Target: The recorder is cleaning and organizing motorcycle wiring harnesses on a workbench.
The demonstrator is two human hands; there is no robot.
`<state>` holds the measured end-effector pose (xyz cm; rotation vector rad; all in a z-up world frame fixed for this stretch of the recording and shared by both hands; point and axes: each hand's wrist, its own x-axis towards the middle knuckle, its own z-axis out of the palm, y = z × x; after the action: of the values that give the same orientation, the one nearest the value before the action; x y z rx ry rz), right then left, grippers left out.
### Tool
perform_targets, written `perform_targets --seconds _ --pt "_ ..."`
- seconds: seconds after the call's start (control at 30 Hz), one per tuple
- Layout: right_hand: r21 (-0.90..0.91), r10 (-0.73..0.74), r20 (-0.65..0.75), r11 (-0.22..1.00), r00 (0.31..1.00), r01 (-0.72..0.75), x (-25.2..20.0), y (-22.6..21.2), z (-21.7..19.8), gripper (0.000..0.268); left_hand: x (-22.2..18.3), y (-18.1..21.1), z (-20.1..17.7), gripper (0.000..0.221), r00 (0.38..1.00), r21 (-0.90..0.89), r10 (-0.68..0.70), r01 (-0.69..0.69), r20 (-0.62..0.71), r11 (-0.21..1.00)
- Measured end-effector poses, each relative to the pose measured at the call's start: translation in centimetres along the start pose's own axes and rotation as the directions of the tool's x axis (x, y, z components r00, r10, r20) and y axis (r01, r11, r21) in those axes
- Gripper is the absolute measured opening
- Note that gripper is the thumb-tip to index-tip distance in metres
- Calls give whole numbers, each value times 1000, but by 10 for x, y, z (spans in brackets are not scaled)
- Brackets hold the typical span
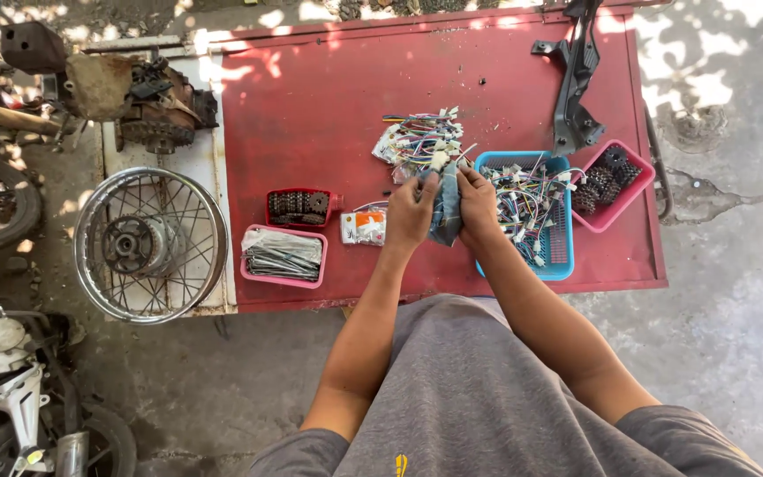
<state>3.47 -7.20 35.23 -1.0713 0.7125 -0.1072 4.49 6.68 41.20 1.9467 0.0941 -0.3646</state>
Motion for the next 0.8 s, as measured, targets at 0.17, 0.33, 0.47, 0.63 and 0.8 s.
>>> perform_targets --seconds 0.17,0.33,0.47,0.63,0.8 --pt "18 -17 -28 1000 999 18 -7 -7 9 13 -2 40 -17 38 998 75 62 -62 3 995" --pt "124 -23 -28 992 999 26 1 -15 15 15 19 35 -24 48 999 202 27 -30 19 979" --pt "227 -45 -35 972 998 51 4 -16 24 20 15 40 -26 27 995 21 80 -82 55 996" --pt "270 -50 -66 961 997 66 5 -24 34 23 13 40 -20 28 994 -100 110 -110 2 989" --pt "112 -55 53 993 997 48 -3 -32 42 13 13 26 -11 36 976 -181 158 -185 -151 966"
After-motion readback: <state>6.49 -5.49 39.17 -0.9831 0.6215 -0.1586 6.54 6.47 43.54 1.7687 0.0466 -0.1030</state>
